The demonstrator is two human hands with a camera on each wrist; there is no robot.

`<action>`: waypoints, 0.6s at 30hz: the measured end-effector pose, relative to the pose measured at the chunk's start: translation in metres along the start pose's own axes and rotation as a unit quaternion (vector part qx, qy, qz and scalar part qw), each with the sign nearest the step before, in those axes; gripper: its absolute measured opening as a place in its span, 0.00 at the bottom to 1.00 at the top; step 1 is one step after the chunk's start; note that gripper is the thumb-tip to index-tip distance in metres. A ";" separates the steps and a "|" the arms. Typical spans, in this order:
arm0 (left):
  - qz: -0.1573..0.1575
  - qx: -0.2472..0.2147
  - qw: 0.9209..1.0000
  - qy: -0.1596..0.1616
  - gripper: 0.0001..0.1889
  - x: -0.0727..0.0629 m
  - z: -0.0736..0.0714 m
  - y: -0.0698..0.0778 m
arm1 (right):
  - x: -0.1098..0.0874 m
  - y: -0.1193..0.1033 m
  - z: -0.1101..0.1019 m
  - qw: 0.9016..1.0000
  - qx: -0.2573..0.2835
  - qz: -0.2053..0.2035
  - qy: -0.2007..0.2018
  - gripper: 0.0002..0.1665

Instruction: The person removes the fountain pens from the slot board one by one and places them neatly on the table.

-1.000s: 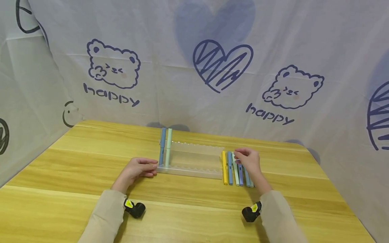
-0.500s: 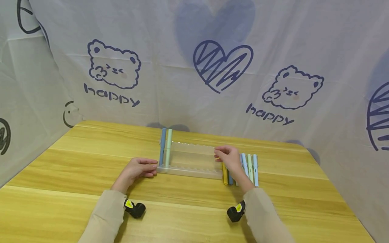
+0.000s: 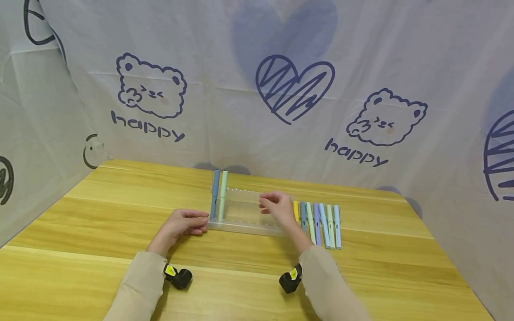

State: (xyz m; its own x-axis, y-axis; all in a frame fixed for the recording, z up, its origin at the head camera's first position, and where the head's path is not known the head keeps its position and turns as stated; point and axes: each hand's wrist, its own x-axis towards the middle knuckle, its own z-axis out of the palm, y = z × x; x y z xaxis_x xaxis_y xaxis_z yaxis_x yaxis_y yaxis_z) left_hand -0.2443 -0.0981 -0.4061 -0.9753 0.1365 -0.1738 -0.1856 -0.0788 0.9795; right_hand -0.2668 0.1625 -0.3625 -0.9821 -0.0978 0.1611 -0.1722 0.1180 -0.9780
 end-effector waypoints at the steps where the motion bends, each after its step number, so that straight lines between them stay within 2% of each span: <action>1: -0.001 0.000 1.000 0.000 0.15 0.000 0.000 0.000 | 0.000 0.000 0.003 1.000 0.003 0.001 -0.002 0.12; 9: 0.000 -0.003 1.000 0.000 0.15 -0.001 0.000 0.000 | 0.002 0.000 0.028 1.000 0.018 -0.002 -0.021 0.12; 18: 0.000 -0.001 1.000 0.001 0.15 0.000 0.000 0.000 | 0.003 0.003 0.050 0.997 0.029 -0.036 -0.060 0.13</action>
State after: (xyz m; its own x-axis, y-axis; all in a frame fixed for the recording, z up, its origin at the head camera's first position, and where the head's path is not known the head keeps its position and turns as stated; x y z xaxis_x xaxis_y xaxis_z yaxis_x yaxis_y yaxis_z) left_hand -0.2440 -0.0984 -0.4064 -0.9757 0.1345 -0.1730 -0.1849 -0.0812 0.9794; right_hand -0.2663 0.1131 -0.3719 -0.9506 -0.2214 0.2177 -0.2338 0.0490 -0.9711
